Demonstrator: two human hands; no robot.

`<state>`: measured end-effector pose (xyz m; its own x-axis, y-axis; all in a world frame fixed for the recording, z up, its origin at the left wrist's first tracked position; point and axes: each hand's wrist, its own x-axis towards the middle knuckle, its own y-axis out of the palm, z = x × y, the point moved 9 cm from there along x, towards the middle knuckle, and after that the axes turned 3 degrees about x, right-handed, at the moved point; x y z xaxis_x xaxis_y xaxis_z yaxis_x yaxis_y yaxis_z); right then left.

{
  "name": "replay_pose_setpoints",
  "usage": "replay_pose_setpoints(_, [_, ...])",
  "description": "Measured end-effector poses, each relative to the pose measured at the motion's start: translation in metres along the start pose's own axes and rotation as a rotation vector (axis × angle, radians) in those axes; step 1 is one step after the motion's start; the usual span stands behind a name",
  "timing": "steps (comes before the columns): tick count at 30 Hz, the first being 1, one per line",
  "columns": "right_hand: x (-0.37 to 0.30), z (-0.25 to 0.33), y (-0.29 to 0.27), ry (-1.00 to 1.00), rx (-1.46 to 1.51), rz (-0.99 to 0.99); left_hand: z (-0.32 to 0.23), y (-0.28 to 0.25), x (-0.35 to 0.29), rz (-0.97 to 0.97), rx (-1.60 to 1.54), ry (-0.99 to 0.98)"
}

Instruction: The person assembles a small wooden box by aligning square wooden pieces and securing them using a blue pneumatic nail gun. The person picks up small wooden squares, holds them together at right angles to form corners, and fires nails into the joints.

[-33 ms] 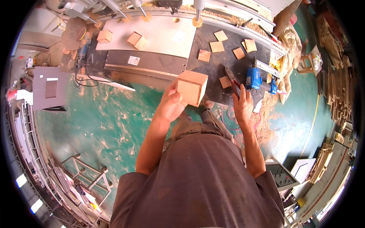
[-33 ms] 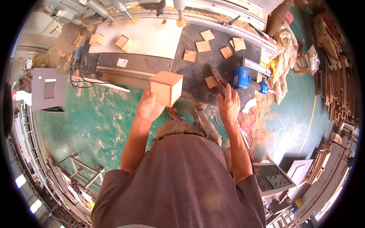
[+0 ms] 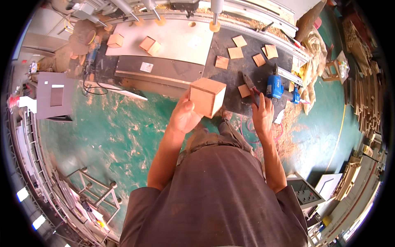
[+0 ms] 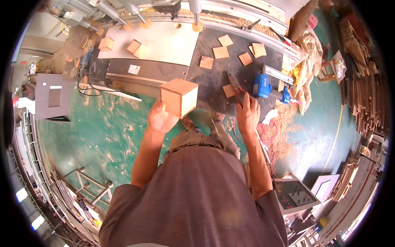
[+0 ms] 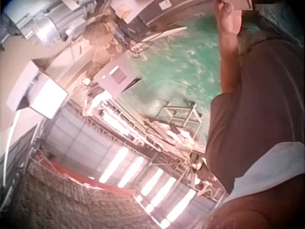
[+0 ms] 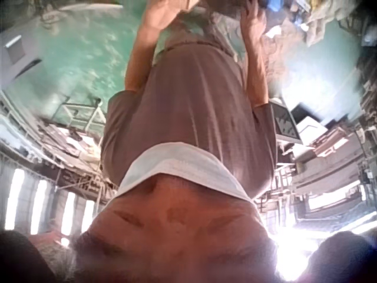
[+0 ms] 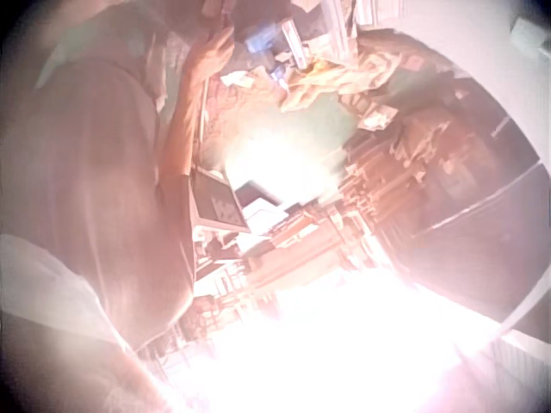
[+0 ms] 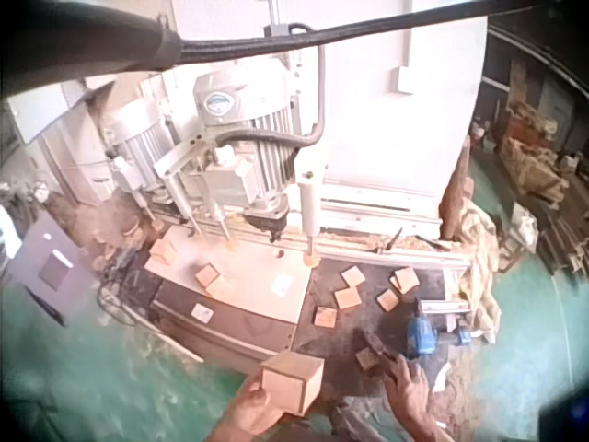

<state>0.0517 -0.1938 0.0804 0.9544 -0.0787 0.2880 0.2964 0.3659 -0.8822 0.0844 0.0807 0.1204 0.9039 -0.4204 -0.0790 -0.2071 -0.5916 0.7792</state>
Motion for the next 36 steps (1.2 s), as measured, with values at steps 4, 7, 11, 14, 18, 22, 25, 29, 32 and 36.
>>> replay_pose_setpoints(4, [0.025,0.057,-0.041,-0.042,0.293,-0.058,-0.001,0.011,-0.005,0.105,-0.239,-0.021])
replay_pose_setpoints(7, [0.053,0.112,-0.079,0.108,0.801,0.084,-0.001,0.026,-0.001,0.203,-0.315,-0.05])
replay_pose_setpoints(11, [0.071,0.165,-0.1,-0.173,0.89,0.071,0.0,0.039,-0.001,0.141,-0.42,-0.062])
replay_pose_setpoints(14, [0.07,0.172,-0.088,-0.102,1.04,0.117,0.004,0.039,-0.003,0.102,-0.455,-0.089])
replay_pose_setpoints(18, [0.064,0.172,-0.071,0.015,1.262,0.208,0.008,0.038,-0.005,0.185,-0.482,-0.164])
replay_pose_setpoints(22, [0.059,0.172,-0.069,0.017,1.223,0.189,0.016,0.033,-0.007,0.104,-0.511,-0.188])
replay_pose_setpoints(25, [0.056,0.174,-0.071,0.024,1.167,0.115,0.023,0.028,-0.009,0.053,-0.384,-0.221])
replay_pose_setpoints(29, [0.057,0.178,-0.08,-0.007,0.935,0.04,0.032,0.027,-0.012,-0.049,-0.346,-0.279])
replay_pose_setpoints(32, [0.055,0.173,-0.078,0.015,0.814,-0.003,0.038,0.025,-0.013,-0.126,-0.336,-0.323])
replay_pose_setpoints(36, [0.045,0.136,-0.04,0.407,1.127,0.213,0.039,0.025,-0.011,0.075,-0.3,-0.282])
